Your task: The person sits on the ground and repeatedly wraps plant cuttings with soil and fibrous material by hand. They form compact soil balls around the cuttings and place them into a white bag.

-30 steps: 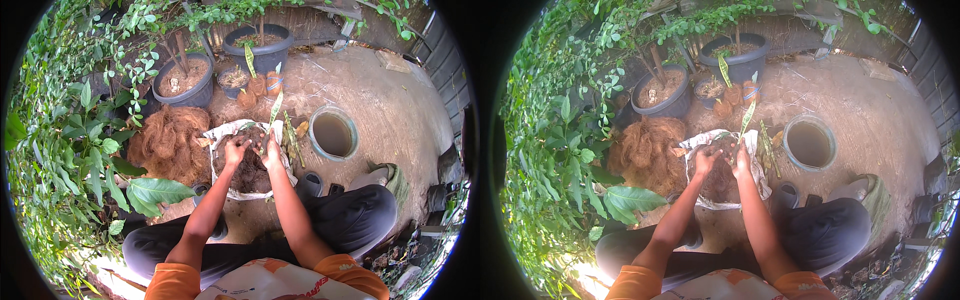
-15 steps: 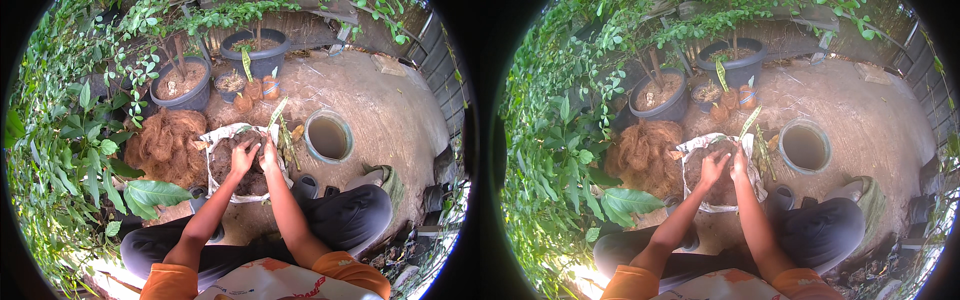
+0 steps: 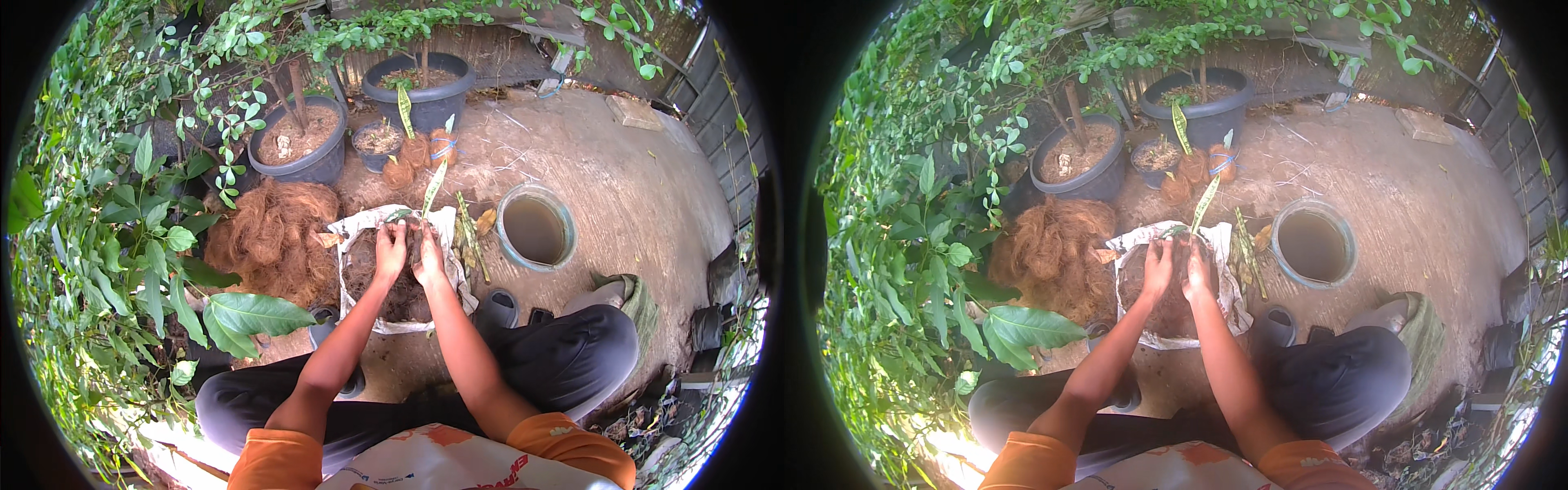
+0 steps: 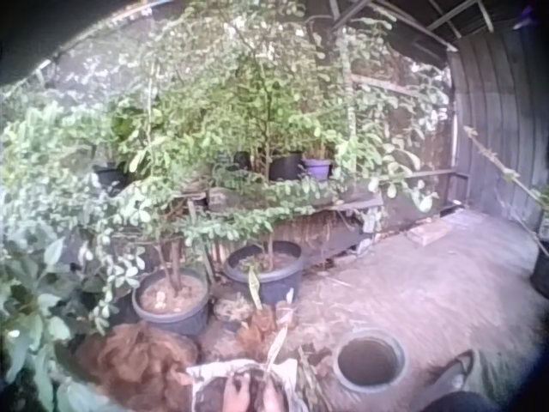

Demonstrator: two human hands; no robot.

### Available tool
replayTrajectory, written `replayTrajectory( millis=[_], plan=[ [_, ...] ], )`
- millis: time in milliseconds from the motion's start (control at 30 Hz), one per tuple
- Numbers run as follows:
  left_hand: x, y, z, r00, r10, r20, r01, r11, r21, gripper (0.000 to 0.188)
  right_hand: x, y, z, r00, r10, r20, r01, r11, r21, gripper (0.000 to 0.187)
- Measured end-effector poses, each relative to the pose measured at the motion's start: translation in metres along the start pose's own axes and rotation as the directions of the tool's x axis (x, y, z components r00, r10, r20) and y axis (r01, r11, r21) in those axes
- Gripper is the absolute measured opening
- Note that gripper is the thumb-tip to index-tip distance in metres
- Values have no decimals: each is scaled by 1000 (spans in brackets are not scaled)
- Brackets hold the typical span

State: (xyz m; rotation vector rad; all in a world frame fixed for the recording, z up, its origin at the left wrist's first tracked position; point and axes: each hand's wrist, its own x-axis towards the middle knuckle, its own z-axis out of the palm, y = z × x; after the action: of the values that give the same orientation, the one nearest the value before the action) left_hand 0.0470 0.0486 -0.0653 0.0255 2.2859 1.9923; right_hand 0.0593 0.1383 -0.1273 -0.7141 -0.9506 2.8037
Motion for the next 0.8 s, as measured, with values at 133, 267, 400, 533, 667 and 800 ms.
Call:
replayTrajectory(
  millis=[133,267,400,533,667,800],
  plan=[
    [-7,-8,9,999,43,2,-42,985,170,53,4,5,-2,999,15,-38,-14,1000,26,31],
    [-12,-25,20,999,31,24,-35,983,180,54,-14,2,11,994,-46,-97,47,999,3,48],
    [15,-77,8,984,165,-60,-158,981,113,51,-14,6,20,995,92,38,-94,994,60,46],
    [6,-13,2,976,-176,125,199,959,-202,45,-4,-16,-2,984,172,40,-176,971,163,36],
    [13,-5,-19,927,-328,182,366,898,-243,44,-15,-23,5,963,251,98,-259,962,81,34],
    [10,1,-13,950,-249,189,294,917,-269,41,-15,-21,4,967,230,106,-241,965,104,33]
  ],
)
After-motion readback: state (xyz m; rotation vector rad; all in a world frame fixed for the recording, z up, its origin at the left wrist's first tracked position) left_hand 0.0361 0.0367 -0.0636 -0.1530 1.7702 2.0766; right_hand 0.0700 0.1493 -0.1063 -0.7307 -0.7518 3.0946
